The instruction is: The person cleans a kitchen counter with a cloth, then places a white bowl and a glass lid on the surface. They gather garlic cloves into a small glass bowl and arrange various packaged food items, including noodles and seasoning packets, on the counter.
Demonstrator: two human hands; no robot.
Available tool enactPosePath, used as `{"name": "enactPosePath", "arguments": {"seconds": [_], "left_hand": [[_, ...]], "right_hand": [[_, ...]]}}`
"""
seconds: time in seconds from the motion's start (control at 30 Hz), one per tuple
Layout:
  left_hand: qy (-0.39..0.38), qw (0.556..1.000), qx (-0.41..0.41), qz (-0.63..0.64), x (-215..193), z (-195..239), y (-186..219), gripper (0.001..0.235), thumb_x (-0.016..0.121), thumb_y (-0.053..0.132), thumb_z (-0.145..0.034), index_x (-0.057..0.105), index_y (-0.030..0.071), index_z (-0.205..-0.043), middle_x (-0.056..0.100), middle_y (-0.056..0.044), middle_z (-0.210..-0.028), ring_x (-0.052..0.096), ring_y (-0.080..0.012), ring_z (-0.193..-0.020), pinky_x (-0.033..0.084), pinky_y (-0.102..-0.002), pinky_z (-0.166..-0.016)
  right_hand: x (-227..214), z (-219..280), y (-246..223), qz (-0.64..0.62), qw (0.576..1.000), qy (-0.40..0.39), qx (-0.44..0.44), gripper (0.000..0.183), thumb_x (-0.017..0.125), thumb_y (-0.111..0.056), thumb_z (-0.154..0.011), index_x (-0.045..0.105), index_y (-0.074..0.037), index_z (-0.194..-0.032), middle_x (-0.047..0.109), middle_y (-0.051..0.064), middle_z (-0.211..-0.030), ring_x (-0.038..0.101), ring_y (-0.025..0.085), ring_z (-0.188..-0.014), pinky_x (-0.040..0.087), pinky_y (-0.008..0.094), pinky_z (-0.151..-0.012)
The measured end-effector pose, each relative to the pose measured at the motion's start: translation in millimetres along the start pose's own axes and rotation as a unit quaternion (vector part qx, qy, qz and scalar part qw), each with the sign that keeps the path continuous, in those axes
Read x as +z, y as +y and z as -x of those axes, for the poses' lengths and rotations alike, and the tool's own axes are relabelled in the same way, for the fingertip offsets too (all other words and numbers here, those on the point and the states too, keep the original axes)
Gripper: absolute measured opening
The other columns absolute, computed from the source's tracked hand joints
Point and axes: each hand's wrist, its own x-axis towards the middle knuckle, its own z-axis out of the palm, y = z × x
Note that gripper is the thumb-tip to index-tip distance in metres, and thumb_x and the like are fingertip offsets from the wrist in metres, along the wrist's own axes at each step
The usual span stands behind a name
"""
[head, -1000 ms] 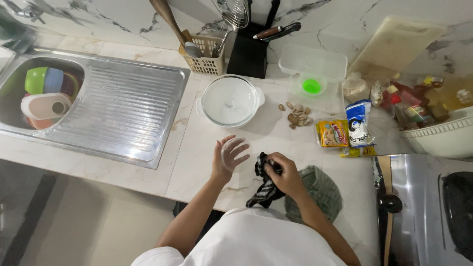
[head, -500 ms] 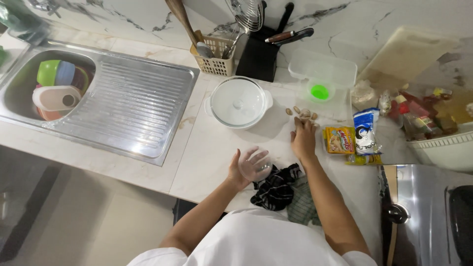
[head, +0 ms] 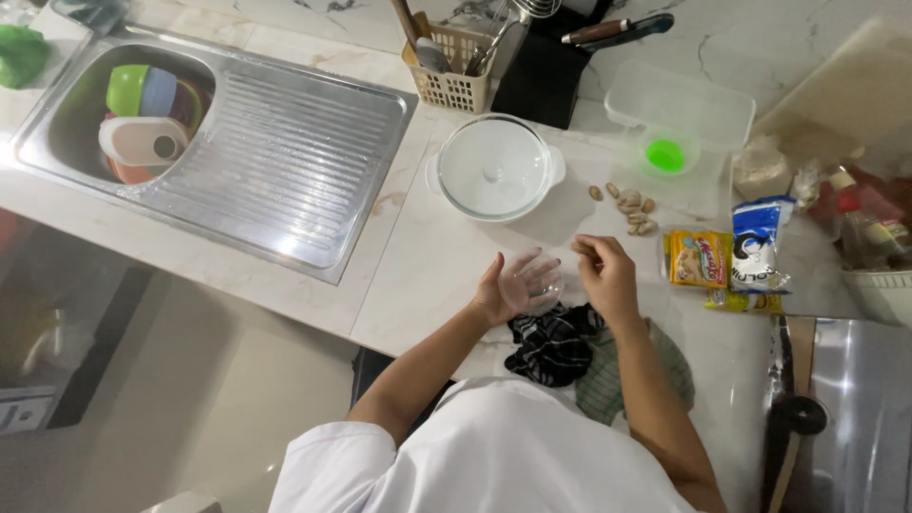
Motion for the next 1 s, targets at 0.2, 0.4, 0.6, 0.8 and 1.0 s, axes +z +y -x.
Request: {"name": "enactPosePath", "arguments": {"seconds": [0.2, 0.4, 0.6, 0.8, 1.0], "left_hand": [[-0.016, 1.0, -0.007, -0.011, -26.6, 0.4, -7.1, 0.096, 0.044, 0.079, -0.095, 0.024, 0.016, -0.166, 0.035, -0.017, -0.164, 0.037, -0.0369, -0.15, 0.03, -0.057, -0.123], [0.034, 0.999, -0.018, 0.009, -3.2, 9.8, -1.7, 0.095, 0.042, 0.077, -0.093, 0.022, 0.018, -0.164, 0.032, -0.015, -0.167, 0.038, -0.0346, -0.15, 0.032, -0.056, -0.12], [0.007, 1.0, -0.014, 0.009, -2.2, 7.3, -1.1, 0.094, 0.04, 0.077, -0.094, 0.022, 0.017, -0.164, 0.03, -0.017, -0.168, 0.04, -0.0362, -0.148, 0.034, -0.055, -0.12], [0.012, 1.0, -0.022, 0.007, 5.5, 5.3, 3.5, 0.096, 0.038, 0.079, -0.094, 0.02, 0.016, -0.165, 0.03, -0.018, -0.168, 0.039, -0.0372, -0.147, 0.032, -0.054, -0.117], [0.012, 0.999, -0.029, 0.04, 4.8, 7.3, 1.6, 0.098, 0.037, 0.08, -0.093, 0.017, 0.015, -0.165, 0.027, -0.02, -0.168, 0.034, -0.0375, -0.152, 0.032, -0.055, -0.121]], "right_hand": [[34.0, 19.0, -63.9, -0.011, 0.995, -0.084, -0.054, 0.03, 0.069, 0.001, -0.09, 0.071, -0.002, -0.12, 0.07, 0.014, -0.117, 0.074, 0.026, -0.1, 0.06, 0.032, -0.083], [1.7, 41.2, -77.2, 0.023, 0.999, -0.026, -0.026, 0.041, 0.077, -0.012, -0.089, 0.066, -0.005, -0.127, 0.063, 0.016, -0.132, 0.067, 0.028, -0.11, 0.059, 0.035, -0.08], [-69.4, 110.5, -25.6, 0.26, 0.965, 0.005, 0.026, 0.062, 0.086, -0.027, -0.075, 0.066, -0.006, -0.131, 0.058, 0.015, -0.137, 0.051, 0.04, -0.127, 0.045, 0.05, -0.104], [-108.0, 191.3, 43.5, 0.322, 0.915, -0.027, 0.241, 0.035, 0.085, -0.022, -0.073, 0.072, -0.009, -0.103, 0.056, 0.017, -0.137, 0.049, 0.042, -0.128, 0.047, 0.052, -0.104], [-134.6, 177.3, 16.8, 0.427, 0.827, 0.039, 0.364, 0.027, 0.078, -0.023, -0.086, 0.072, -0.008, -0.108, 0.056, 0.017, -0.145, 0.054, 0.04, -0.131, 0.046, 0.058, -0.102]]}}
